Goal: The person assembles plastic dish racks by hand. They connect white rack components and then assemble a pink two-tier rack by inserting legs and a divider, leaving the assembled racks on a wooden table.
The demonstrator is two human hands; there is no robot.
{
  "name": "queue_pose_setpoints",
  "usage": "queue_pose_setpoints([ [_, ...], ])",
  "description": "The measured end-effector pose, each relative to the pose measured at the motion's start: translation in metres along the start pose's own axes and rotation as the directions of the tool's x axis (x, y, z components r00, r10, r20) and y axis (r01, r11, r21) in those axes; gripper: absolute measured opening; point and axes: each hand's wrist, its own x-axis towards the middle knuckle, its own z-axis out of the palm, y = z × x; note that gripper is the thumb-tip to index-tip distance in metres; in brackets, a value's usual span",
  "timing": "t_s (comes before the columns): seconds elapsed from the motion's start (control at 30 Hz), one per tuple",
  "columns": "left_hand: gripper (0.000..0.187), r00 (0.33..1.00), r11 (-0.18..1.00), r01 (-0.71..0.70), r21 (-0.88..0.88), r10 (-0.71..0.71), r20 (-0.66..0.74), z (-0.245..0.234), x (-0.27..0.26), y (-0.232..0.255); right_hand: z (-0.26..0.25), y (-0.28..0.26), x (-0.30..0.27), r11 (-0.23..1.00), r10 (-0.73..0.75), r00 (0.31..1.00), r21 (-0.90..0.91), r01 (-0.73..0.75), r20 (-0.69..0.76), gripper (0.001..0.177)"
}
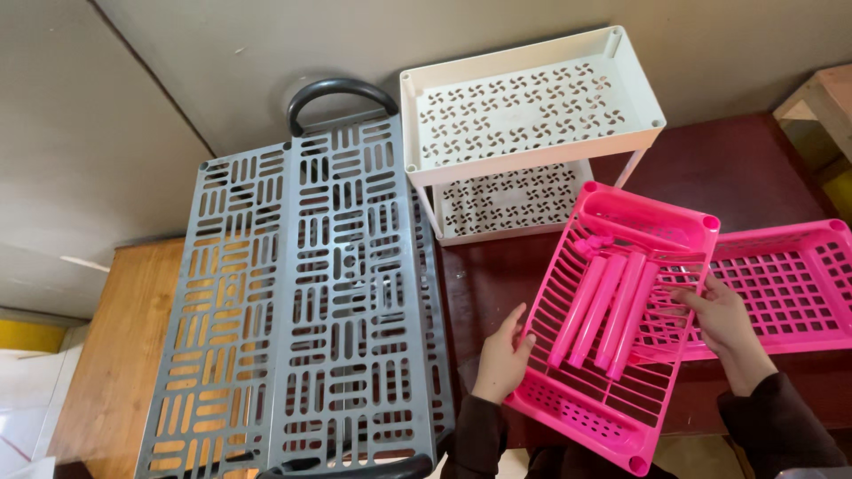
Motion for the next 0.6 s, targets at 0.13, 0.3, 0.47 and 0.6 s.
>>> queue_pose_setpoints([
  [0.13, 0.055, 1.000, 0.980, -0.005, -0.201, 0.000, -0.028, 0.022, 0.015, -0.017, -0.032, 0.000, -0.007, 0.997, -0.068, 0.996, 0.031, 0.070, -0.062, 0.045],
  [0.3, 0.044, 0.990, 0.897, 0.091, -0.434, -0.128, -0.057, 0.048, 0.026, -0.026, -0.066, 0.000, -0.017, 0.995, 0.016, 0.982, 0.098, 0.003, -0.188, 0.044],
  [0.47, 0.050, 0.973, 0.820, 0.210, -0.533, -0.230, 0.030, 0.065, 0.032, -0.005, -0.108, -0.008, -0.019, 0.986, -0.051, 0.963, 0.142, 0.092, -0.266, 0.037],
  [0.6, 0.069, 0.941, 0.791, 0.338, -0.510, -0.283, 0.184, 0.092, 0.037, 0.012, -0.134, -0.007, -0.022, 0.958, -0.094, 0.922, 0.217, 0.186, -0.375, 0.036],
])
